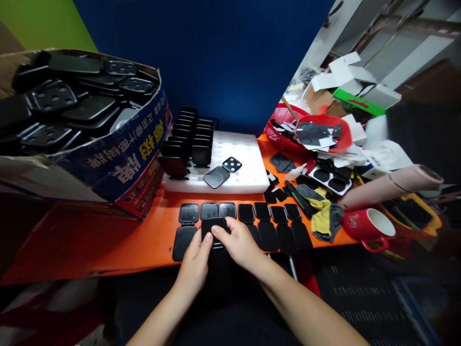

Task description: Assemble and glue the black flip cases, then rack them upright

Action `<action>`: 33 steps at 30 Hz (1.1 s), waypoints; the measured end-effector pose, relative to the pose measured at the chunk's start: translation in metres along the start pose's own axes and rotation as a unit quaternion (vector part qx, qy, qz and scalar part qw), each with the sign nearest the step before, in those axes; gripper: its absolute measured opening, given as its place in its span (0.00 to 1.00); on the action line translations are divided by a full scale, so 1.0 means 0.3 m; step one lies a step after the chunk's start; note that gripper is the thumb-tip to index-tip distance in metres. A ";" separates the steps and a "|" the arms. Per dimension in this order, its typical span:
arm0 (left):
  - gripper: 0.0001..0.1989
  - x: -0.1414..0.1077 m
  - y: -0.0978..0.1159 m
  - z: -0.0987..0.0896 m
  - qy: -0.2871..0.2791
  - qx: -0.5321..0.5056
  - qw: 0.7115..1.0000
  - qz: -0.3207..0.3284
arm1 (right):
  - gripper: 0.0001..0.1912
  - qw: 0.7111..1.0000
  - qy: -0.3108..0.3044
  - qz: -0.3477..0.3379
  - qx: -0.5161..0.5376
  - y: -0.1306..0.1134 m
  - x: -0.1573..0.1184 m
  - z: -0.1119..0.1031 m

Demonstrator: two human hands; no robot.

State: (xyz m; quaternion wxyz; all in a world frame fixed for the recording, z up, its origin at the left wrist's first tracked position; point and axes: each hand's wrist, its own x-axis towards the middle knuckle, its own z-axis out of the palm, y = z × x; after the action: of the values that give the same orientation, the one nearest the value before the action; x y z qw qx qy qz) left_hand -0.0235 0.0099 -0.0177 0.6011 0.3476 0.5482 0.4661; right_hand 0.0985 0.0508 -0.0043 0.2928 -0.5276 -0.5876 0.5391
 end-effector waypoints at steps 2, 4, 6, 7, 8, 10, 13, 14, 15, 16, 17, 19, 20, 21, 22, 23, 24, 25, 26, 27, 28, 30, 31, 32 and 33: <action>0.24 0.013 -0.014 -0.003 -0.014 -0.022 1.000 0.010 | 0.14 0.999 -0.011 0.011 0.028 0.008 0.002 -0.003; 0.24 0.021 -0.024 -0.003 -0.021 -0.036 0.999 0.009 | 0.14 0.996 -0.026 0.033 0.073 0.019 0.004 -0.007; 0.22 0.024 -0.027 -0.002 -0.012 -0.033 0.999 0.006 | 0.16 0.993 -0.037 0.046 0.103 0.027 0.006 -0.011; 0.22 0.025 -0.027 -0.001 -0.008 -0.031 0.999 0.004 | 0.16 0.992 -0.041 0.050 0.110 0.030 0.007 -0.012; 0.22 0.026 -0.026 -0.001 -0.006 -0.032 0.999 0.002 | 0.17 0.991 -0.045 0.053 0.118 0.033 0.009 -0.014; 0.23 0.029 -0.024 0.000 -0.015 -0.046 0.999 -0.011 | 0.20 0.987 -0.061 0.061 0.138 0.038 0.011 -0.019; 0.23 0.035 -0.022 -0.008 -0.039 -0.054 0.997 -0.036 | 0.23 0.983 -0.091 0.062 0.148 0.048 0.014 -0.030; 0.23 0.037 -0.020 -0.017 -0.041 -0.048 0.997 -0.038 | 0.23 0.984 -0.096 0.056 0.137 0.052 0.014 -0.034; 0.23 0.039 -0.018 -0.033 -0.033 -0.037 0.998 -0.033 | 0.24 0.987 -0.095 0.048 0.122 0.054 0.016 -0.039; 0.23 0.042 -0.013 -0.056 -0.018 -0.022 0.999 -0.026 | 0.24 0.989 -0.089 0.039 0.109 0.056 0.019 -0.044; 0.25 0.047 -0.007 -0.088 0.003 -0.005 1.000 -0.020 | 0.23 0.991 -0.078 0.032 0.103 0.056 0.025 -0.049; 0.27 0.061 0.008 -0.177 0.063 0.038 0.997 -0.015 | 0.21 0.990 -0.050 0.039 0.127 0.048 0.052 -0.056; 0.27 0.072 0.017 -0.229 0.093 0.065 0.993 -0.018 | 0.20 0.986 -0.036 0.055 0.156 0.040 0.075 -0.057; 0.27 0.085 0.026 -0.283 0.134 0.097 0.986 -0.013 | 0.18 0.978 -0.026 0.078 0.192 0.031 0.104 -0.055; 0.27 0.098 0.034 -0.334 0.170 0.139 0.976 -0.011 | 0.18 0.968 -0.021 0.104 0.229 0.020 0.140 -0.051; 0.28 0.111 0.041 -0.379 0.183 0.190 0.964 -0.023 | 0.17 0.956 -0.016 0.129 0.265 0.007 0.180 -0.044; 0.28 0.122 0.049 -0.414 0.191 0.244 0.950 -0.033 | 0.17 0.944 -0.011 0.148 0.296 -0.007 0.222 -0.035; 0.29 0.130 0.055 -0.437 0.191 0.304 0.932 -0.043 | 0.17 0.934 -0.003 0.161 0.320 -0.021 0.263 -0.026; 0.31 0.133 0.062 -0.448 0.192 0.363 0.911 -0.043 | 0.16 0.926 0.007 0.168 0.338 -0.035 0.298 -0.017; 0.32 0.132 0.068 -0.446 0.196 0.415 0.888 -0.026 | 0.15 0.921 0.018 0.168 0.351 -0.047 0.324 -0.009; 0.32 0.127 0.073 -0.433 0.203 0.453 0.868 0.006 | 0.13 0.919 0.029 0.162 0.359 -0.057 0.336 -0.002; 0.30 0.106 0.080 -0.378 0.209 0.455 0.861 0.084 | 0.12 0.921 0.045 0.138 0.363 -0.063 0.313 0.006; 0.29 0.092 0.082 -0.340 0.198 0.411 0.884 0.106 | 0.12 0.924 0.042 0.125 0.359 -0.059 0.276 0.008; 0.27 0.079 0.083 -0.297 0.168 0.336 0.922 0.098 | 0.13 0.930 0.025 0.111 0.349 -0.052 0.226 0.009; 0.27 0.067 0.085 -0.252 0.123 0.230 0.964 0.057 | 0.14 0.938 -0.010 0.101 0.332 -0.042 0.166 0.007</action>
State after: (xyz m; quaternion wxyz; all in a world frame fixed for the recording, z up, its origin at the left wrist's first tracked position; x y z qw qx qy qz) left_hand -0.1030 0.0300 -0.0126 0.4054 0.4470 0.6895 0.4005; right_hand 0.0792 0.0985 -0.0043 0.3897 -0.4517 -0.3222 0.7350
